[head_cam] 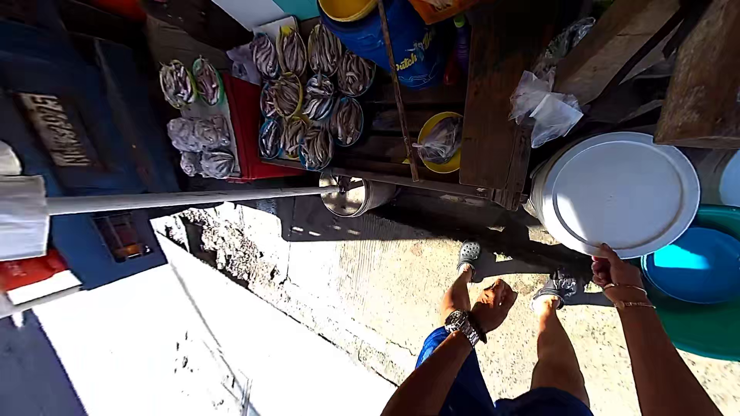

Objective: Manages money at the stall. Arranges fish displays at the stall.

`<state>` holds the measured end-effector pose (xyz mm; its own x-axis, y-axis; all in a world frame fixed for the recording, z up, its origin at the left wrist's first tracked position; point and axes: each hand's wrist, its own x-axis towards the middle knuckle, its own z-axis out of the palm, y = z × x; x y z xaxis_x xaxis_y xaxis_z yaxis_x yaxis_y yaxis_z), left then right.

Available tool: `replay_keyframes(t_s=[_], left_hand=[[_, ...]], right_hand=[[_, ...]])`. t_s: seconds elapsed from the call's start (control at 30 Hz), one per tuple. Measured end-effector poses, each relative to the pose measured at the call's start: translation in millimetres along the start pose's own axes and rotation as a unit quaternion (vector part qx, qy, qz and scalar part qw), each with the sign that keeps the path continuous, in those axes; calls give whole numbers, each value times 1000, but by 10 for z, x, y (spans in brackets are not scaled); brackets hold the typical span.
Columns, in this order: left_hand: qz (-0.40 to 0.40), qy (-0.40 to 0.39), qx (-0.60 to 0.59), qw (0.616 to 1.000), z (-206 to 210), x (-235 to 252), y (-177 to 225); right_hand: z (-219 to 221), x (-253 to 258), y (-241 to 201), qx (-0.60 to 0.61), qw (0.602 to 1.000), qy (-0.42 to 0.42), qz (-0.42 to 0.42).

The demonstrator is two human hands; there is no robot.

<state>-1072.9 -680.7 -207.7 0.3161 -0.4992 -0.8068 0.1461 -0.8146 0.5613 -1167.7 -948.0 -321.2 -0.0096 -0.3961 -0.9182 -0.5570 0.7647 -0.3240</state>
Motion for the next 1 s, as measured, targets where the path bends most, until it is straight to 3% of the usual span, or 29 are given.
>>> replay_keyframes(t_s=[0.07,0.17,0.33,0.6,1.0], left_hand=[[-9,-15,-7,1000,-18,-83,49],[47,37,29,998,41,-66,-488],[-10,112,-28,993,-129,-151,-1021],[-54,131,-94,985,-569,-404,-1266],[-78,116,-106,984,-551,-409,-1345]], right_hand=[[47,11,-18,-14,1000,4,11],[77,58,-17,-4,1000,11,25],[79,51,13,-3,1000,15,13],[236,-10,-6,13,998,62,13],[297,29,-2,-1,995,99,19]])
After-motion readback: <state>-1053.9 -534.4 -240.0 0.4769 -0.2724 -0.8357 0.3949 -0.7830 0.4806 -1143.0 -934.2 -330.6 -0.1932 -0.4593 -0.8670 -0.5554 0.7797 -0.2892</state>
